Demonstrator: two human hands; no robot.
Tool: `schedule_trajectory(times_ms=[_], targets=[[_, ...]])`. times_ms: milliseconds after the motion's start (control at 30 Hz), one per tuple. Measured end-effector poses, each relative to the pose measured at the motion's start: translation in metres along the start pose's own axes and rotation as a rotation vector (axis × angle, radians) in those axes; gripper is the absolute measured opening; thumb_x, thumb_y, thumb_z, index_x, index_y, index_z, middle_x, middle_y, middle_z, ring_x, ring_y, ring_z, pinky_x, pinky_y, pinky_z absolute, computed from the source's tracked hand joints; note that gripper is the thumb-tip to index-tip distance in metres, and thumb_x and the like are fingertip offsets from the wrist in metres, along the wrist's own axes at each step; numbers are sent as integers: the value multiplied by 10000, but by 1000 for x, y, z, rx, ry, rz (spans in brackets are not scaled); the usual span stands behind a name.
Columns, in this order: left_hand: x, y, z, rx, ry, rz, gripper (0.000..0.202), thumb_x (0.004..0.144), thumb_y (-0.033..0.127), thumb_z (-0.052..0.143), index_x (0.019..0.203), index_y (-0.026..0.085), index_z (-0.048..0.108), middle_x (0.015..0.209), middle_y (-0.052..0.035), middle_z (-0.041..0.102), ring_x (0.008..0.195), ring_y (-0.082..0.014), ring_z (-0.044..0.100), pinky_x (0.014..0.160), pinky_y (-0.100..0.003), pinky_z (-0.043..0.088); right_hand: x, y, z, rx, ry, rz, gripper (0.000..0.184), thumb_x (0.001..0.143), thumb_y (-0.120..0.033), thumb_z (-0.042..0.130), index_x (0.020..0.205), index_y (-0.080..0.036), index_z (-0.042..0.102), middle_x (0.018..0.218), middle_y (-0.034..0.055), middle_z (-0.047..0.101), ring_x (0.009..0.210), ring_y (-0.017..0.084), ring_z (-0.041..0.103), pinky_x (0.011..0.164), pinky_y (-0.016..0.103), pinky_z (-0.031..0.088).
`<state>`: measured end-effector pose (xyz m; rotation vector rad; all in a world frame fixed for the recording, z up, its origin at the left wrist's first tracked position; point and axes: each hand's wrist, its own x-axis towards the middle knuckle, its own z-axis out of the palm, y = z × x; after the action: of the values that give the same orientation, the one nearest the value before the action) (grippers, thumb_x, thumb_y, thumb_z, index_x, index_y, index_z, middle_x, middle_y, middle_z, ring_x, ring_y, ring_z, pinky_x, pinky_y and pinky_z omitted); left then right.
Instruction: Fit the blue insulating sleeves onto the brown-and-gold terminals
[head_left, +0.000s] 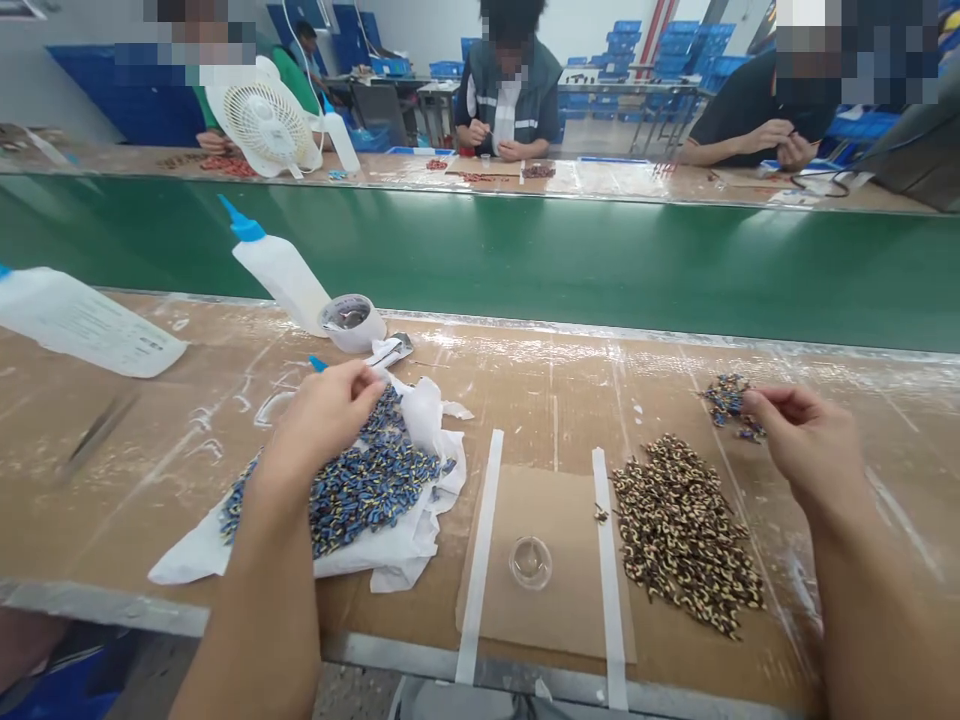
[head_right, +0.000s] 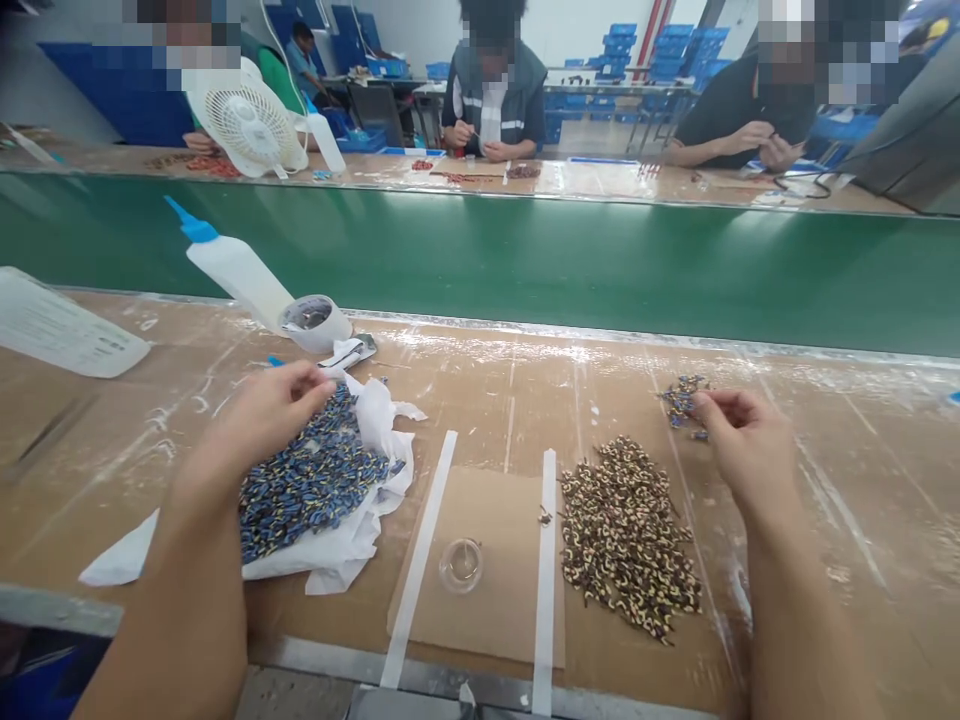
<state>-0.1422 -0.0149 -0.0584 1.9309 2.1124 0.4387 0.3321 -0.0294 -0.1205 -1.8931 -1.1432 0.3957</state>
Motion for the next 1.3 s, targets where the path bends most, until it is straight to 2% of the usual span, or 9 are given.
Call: schedule_trajectory(times_ms=[133, 400, 567, 700, 900, 967, 1067, 1133, 1300], targets=[[3, -21, 9, 139, -291, -12, 165, 762, 367, 573, 801, 208, 593, 761, -21, 648, 694, -203, 582, 579, -274, 352, 22, 30, -8, -142, 143, 77, 169, 715, -310, 663, 777, -153, 655, 668, 87, 626, 601, 206, 549, 628, 355, 397], [-1, -16, 20, 244, -340, -21, 91, 710, 266, 540, 690, 196, 595, 750, -59, 651, 712, -238, 590, 599, -296, 352, 13, 26, -2, -181, 199, 45, 279, 772, -362, 601, 933, -143, 666, 762, 111, 673, 666, 224, 601, 651, 348, 421], [-7, -14, 9, 243, -213, 44, 71, 739, 242, 497, 731, 196, 550, 843, -62, 631, 784, -242, 581, 637, -304, 373, 1, 11, -1, -94, 182, -14, 295, 789, -345, 594, 976, -133, 676, 792, 128, 693, 709, 233, 648, 665, 342, 465], [-7, -10, -1, 186, -100, 9, 61, 780, 235, 469, 755, 197, 509, 789, -39, 618, 740, -220, 567, 621, -304, 375, -7, 1, 4, -12, 121, -44, 286, 803, -334, 596, 999, -138, 668, 824, 141, 700, 722, 224, 667, 669, 329, 493], [-6, -1, -7, -262, 102, -34, 101, 822, 286, 548, 858, 192, 541, 821, -36, 695, 759, -192, 629, 656, -287, 449, -18, -13, 12, 91, 26, -53, 231, 809, -316, 615, 975, -161, 658, 811, 123, 689, 742, 215, 669, 691, 333, 507], [-9, 8, -6, -534, 49, 20, 158, 818, 297, 596, 918, 187, 544, 821, -48, 713, 751, -185, 653, 638, -272, 484, -23, -18, 15, 127, -5, -66, 215, 811, -314, 623, 965, -169, 658, 801, 112, 687, 738, 211, 667, 700, 337, 512], [-15, 30, 1, -846, -142, 128, 326, 788, 297, 669, 1069, 174, 558, 805, -60, 724, 677, -168, 664, 597, -266, 527, -34, -27, 21, 171, -73, -110, 224, 819, -326, 629, 975, -168, 658, 773, 87, 679, 726, 200, 658, 703, 342, 517], [-20, 44, 9, -937, -277, 163, 354, 786, 284, 678, 1106, 162, 590, 779, -65, 725, 654, -160, 669, 623, -281, 557, -43, -35, 25, 188, -127, -162, 241, 837, -351, 615, 991, -171, 656, 767, 68, 672, 715, 190, 649, 680, 338, 514], [-30, 67, 36, -1034, -554, 166, 217, 751, 234, 699, 947, 140, 680, 827, -80, 723, 727, -162, 685, 690, -298, 574, -75, -60, 36, 288, -347, -218, 199, 883, -350, 579, 992, -196, 643, 782, 44, 663, 721, 176, 630, 631, 300, 491]])
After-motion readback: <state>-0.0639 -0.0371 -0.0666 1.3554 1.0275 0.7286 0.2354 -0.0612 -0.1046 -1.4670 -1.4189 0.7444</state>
